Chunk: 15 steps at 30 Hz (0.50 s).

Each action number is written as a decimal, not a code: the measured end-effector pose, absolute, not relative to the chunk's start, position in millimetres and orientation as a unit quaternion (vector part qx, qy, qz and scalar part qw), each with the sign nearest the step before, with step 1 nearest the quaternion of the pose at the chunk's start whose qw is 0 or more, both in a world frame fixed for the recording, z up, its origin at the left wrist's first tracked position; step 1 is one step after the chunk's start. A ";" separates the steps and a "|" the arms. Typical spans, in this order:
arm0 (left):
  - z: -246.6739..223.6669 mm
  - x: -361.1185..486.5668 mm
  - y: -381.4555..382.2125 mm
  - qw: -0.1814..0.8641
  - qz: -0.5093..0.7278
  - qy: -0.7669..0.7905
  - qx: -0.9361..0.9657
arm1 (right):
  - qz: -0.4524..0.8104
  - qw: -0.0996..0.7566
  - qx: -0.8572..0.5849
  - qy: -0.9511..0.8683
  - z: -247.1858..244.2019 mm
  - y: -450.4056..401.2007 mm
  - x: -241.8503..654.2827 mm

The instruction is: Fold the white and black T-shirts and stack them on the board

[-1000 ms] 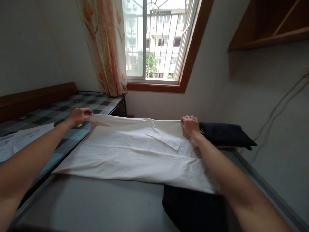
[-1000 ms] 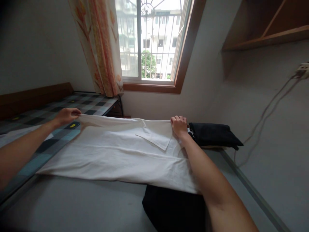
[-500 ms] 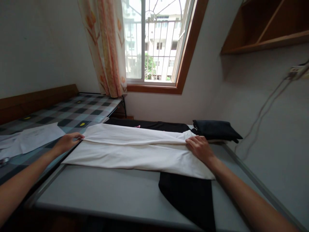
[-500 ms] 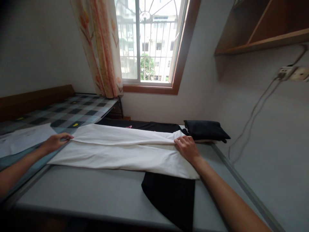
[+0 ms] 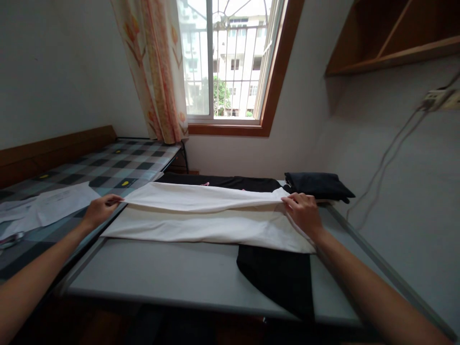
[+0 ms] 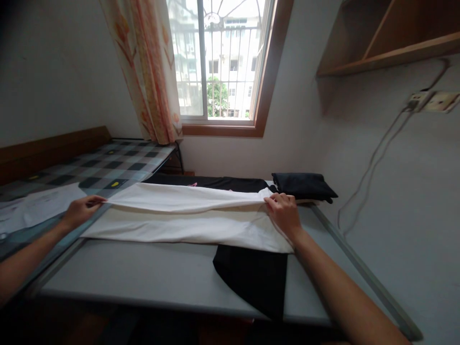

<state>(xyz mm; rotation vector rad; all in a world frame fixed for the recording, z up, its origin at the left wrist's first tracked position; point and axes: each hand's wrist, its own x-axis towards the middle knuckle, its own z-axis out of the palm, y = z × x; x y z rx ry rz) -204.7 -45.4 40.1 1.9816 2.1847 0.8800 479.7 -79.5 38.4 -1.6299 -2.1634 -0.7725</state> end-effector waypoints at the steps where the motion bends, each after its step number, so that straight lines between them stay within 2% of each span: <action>1: 39.4 -205.2 -48.7 0.032 0.287 0.710 0.643 | -0.273 0.159 -0.568 -0.760 37.9 -81.6 479.7; 6: 36.8 -206.3 -60.2 0.045 0.285 0.723 0.628 | -0.238 0.123 -0.556 -0.787 34.1 -87.2 480.0; 11: 32.4 -199.1 -65.3 0.046 0.289 0.716 0.634 | -0.250 0.153 -0.594 -0.749 39.6 -81.5 484.7; 15: 29.2 -197.7 -68.7 0.112 0.304 0.707 0.629 | -0.247 0.138 -0.580 -0.764 35.4 -76.9 489.3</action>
